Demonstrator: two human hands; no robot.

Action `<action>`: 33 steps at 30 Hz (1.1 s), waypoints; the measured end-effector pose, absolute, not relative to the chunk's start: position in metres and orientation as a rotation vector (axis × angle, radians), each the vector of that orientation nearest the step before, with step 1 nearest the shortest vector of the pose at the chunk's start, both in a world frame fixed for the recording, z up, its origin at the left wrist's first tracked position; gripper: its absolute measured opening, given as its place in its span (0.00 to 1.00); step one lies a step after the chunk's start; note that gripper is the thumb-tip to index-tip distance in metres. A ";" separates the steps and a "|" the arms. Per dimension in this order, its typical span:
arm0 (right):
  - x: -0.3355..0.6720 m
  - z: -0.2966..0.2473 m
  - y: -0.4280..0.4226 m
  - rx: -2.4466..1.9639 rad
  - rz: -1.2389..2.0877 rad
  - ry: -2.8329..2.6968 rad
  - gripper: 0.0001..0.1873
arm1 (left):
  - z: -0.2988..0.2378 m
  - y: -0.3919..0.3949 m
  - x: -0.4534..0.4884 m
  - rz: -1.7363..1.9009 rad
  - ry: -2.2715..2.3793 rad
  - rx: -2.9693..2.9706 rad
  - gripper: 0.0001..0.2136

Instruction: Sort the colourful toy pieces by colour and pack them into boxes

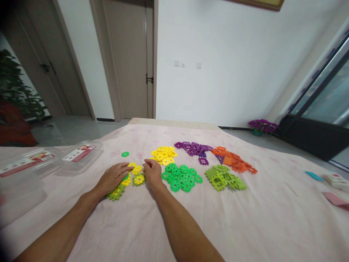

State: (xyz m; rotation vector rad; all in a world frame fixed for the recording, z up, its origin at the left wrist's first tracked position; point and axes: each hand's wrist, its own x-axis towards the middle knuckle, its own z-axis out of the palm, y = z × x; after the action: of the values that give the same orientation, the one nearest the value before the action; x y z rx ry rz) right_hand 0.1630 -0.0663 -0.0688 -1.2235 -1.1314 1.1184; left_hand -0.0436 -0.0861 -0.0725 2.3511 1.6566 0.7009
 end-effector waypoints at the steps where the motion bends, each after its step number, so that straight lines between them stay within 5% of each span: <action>1: 0.162 -0.069 -0.068 -1.297 1.007 -1.293 0.11 | -0.073 -0.087 -0.043 0.702 1.652 2.359 0.20; 9: 0.161 -0.045 -0.083 -1.678 0.487 -2.027 0.10 | -0.078 -0.086 -0.044 0.676 1.616 2.414 0.20; 26: 0.162 -0.038 -0.084 -1.747 0.547 -2.043 0.19 | -0.071 -0.090 -0.041 0.569 1.559 2.427 0.22; 33: 0.160 -0.044 -0.085 -1.718 0.665 -1.887 0.11 | -0.076 -0.087 -0.042 0.580 1.563 2.460 0.25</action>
State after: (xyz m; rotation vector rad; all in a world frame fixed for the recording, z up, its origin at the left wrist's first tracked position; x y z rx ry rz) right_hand 0.1601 -0.0848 -0.0436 -1.7181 -1.8868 0.6647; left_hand -0.0425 -0.0868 -0.0762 2.4601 1.5628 0.5803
